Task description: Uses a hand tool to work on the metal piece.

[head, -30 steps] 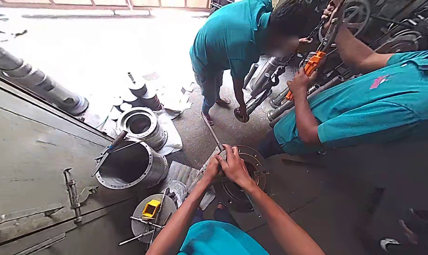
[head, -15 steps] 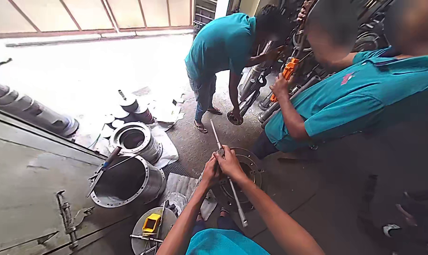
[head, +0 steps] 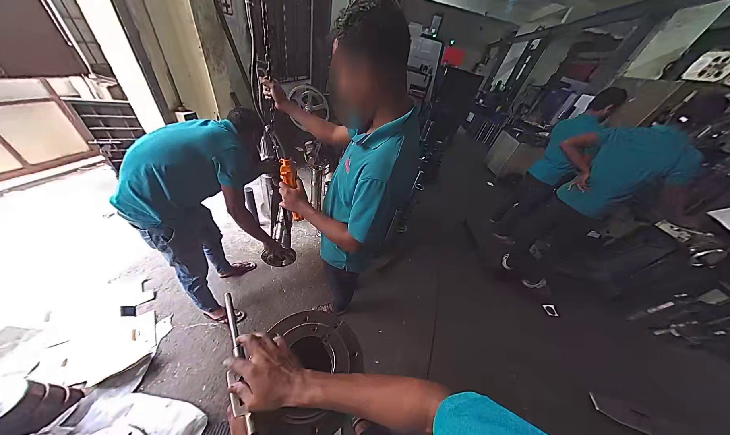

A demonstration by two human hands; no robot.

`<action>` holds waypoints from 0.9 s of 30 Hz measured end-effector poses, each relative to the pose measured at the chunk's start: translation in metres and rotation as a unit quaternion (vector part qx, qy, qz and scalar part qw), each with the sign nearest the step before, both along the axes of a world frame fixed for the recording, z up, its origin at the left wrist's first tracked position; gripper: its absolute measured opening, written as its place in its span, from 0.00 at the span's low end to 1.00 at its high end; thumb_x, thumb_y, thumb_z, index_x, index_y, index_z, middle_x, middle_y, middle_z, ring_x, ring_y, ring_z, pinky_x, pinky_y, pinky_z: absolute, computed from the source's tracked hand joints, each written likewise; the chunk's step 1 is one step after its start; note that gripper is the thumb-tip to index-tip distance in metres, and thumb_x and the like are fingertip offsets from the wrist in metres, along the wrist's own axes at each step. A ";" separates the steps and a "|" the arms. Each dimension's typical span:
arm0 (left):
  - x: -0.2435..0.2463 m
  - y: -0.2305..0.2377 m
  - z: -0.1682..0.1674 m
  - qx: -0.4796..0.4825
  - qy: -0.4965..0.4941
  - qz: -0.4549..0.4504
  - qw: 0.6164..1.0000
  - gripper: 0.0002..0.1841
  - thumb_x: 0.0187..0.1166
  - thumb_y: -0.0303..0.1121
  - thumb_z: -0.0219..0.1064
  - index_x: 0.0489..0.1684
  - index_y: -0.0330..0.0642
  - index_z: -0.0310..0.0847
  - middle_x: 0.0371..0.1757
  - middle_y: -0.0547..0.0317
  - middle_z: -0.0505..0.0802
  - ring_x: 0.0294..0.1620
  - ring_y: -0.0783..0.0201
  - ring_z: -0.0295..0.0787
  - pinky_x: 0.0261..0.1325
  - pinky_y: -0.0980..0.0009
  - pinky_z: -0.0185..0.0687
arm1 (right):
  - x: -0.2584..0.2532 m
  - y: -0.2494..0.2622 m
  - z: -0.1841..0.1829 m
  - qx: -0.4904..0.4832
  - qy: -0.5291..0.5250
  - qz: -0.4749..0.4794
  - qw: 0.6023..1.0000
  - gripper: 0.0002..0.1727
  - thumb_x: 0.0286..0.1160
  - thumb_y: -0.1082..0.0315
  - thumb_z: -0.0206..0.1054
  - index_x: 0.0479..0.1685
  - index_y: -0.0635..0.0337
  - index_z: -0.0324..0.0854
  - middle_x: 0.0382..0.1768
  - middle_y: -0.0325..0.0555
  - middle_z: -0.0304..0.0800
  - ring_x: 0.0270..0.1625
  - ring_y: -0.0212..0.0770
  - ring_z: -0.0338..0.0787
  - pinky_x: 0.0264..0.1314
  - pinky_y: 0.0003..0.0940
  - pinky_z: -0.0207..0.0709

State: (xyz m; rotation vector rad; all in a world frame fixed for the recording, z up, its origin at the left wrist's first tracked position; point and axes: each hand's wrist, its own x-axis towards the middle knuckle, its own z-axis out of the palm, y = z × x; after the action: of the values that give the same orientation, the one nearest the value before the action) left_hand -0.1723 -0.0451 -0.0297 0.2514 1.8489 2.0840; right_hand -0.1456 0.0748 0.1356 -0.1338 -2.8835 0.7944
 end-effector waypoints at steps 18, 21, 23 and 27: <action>0.020 0.017 0.086 -0.348 0.193 -0.060 0.915 0.25 0.90 0.40 0.53 0.68 0.23 0.78 0.60 0.29 0.90 0.65 0.37 0.88 0.70 0.39 0.77 | -0.025 0.036 0.051 0.245 -0.100 0.284 0.922 0.22 0.66 0.58 0.80 0.59 0.56 0.90 0.52 0.51 0.93 0.57 0.55 0.91 0.59 0.59 0.80; 0.015 0.023 0.092 -0.357 0.160 -0.062 0.918 0.23 0.85 0.39 0.62 0.64 0.24 0.79 0.57 0.27 0.89 0.64 0.35 0.87 0.70 0.37 0.76 | -0.026 0.028 0.043 0.253 -0.105 0.230 0.934 0.22 0.74 0.49 0.74 0.52 0.60 0.88 0.46 0.52 0.93 0.52 0.55 0.92 0.52 0.58 0.82; 0.014 0.023 0.091 -0.341 0.151 -0.053 0.927 0.23 0.84 0.37 0.64 0.66 0.22 0.78 0.59 0.26 0.89 0.66 0.36 0.85 0.73 0.38 0.75 | -0.025 0.019 0.043 0.213 -0.139 0.174 0.951 0.29 0.78 0.44 0.69 0.56 0.65 0.85 0.46 0.55 0.93 0.51 0.57 0.92 0.52 0.59 0.82; 0.001 0.015 0.038 -0.274 0.187 -0.028 0.943 0.25 0.84 0.40 0.61 0.67 0.24 0.76 0.58 0.31 0.89 0.64 0.42 0.87 0.70 0.43 0.79 | -0.027 0.010 0.027 0.118 -0.188 0.047 0.974 0.39 0.81 0.37 0.62 0.74 0.66 0.75 0.52 0.61 0.91 0.56 0.61 0.91 0.58 0.61 0.81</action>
State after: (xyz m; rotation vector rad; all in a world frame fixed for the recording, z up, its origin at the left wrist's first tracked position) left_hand -0.1708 -0.0301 0.0087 0.5734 2.5189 1.4692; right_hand -0.1730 0.0847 0.1629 -0.1343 -3.3376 0.4745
